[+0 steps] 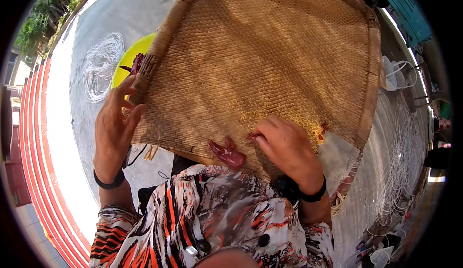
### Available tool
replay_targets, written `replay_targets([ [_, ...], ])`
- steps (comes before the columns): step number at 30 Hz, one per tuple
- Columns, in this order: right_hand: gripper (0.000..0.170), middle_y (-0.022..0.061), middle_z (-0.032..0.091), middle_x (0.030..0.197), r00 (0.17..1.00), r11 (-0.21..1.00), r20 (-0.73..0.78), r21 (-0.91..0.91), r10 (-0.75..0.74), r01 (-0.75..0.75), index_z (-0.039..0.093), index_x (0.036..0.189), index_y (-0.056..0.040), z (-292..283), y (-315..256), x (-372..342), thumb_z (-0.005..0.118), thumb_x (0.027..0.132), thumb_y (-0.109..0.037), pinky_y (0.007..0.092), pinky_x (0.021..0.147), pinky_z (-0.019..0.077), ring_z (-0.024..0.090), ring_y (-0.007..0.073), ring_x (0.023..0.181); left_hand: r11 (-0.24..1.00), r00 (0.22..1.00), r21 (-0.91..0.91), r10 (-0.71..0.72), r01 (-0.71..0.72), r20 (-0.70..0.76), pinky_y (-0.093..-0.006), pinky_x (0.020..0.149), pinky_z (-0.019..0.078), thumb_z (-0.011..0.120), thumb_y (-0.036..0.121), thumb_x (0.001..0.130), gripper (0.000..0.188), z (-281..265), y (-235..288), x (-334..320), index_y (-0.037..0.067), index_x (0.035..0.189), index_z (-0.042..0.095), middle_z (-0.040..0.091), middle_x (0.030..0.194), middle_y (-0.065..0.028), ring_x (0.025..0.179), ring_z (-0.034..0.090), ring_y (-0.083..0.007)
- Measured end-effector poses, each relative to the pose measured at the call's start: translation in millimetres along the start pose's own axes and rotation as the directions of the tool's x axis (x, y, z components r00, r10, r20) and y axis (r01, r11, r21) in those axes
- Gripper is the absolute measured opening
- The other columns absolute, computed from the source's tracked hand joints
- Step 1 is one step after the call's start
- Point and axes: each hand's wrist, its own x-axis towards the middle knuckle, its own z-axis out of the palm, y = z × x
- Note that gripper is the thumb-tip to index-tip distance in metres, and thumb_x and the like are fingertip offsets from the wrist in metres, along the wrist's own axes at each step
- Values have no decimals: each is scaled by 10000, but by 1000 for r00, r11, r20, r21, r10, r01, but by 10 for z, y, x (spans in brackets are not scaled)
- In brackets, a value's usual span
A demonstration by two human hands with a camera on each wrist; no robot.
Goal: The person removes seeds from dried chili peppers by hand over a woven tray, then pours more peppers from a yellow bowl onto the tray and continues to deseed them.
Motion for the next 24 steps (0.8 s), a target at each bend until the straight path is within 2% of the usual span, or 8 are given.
replay_targets([
  [3, 135, 102, 628, 848, 994, 997, -79, 10, -82, 83, 649, 896, -56, 75, -138, 187, 734, 797, -90, 415, 693, 507, 636, 316, 784, 965, 933, -249, 157, -76, 325, -358, 729, 537, 742, 227, 883, 560, 324, 282, -98, 68, 1376, 528, 677, 1065, -118, 803, 683, -239],
  [7, 137, 98, 629, 846, 978, 984, -127, 56, -164, 172, 638, 900, -66, 250, -254, 337, 731, 805, -100, 413, 685, 521, 644, 314, 777, 859, 878, -507, 295, -72, 376, -371, 723, 564, 727, 156, 897, 411, 816, 433, -178, 26, 1247, 556, 686, 1023, -164, 818, 710, -276],
  [10, 152, 111, 634, 880, 986, 974, -103, 172, -129, 146, 603, 913, -67, 336, -306, 327, 714, 827, -126, 445, 698, 534, 648, 348, 786, 808, 919, -590, 234, -1, 318, -361, 709, 560, 717, 91, 891, 279, 1000, 376, -218, 15, 1130, 596, 690, 968, -155, 814, 714, -279],
  [13, 169, 110, 637, 871, 992, 955, -125, 290, -21, 57, 592, 904, -64, 424, -262, 295, 719, 830, -146, 444, 704, 532, 652, 347, 798, 878, 927, -461, 274, -133, 255, -349, 673, 546, 706, 50, 886, 171, 848, 291, -156, 21, 1036, 630, 684, 921, -129, 790, 704, -258],
  [18, 185, 105, 642, 851, 991, 993, 130, 119, -24, 9, 594, 874, -76, 289, -93, 239, 730, 824, -191, 439, 691, 525, 653, 336, 810, 991, 997, -125, 42, -49, -57, -332, 656, 516, 676, 12, 892, 119, 375, 5, 23, 51, 999, 642, 677, 908, -93, 731, 650, -217],
  [21, 185, 101, 644, 845, 985, 994, 164, 103, -47, 30, 598, 859, -86, 369, -69, 231, 730, 819, -210, 436, 685, 522, 654, 330, 821, 986, 976, 136, -65, 95, -208, -355, 767, 540, 664, 22, 906, 272, 127, -443, 110, 54, 1171, 612, 700, 1053, -122, 860, 691, -247],
  [23, 178, 100, 646, 846, 986, 993, 152, 112, -63, 46, 602, 856, -90, 426, -60, 231, 727, 815, -210, 434, 681, 521, 656, 328, 823, 933, 903, 349, 74, 88, -424, -376, 845, 537, 678, 50, 906, 438, 50, -476, 141, 76, 1326, 561, 651, 1235, -141, 1023, 662, -281],
  [24, 172, 100, 648, 848, 987, 992, 145, 118, -70, 53, 604, 858, -90, 443, -62, 224, 724, 814, -205, 433, 679, 522, 658, 329, 823, 955, 927, 295, 76, 39, -368, -378, 861, 532, 685, 58, 902, 482, 51, -449, 128, 79, 1360, 538, 632, 1266, -145, 1054, 647, -287],
])
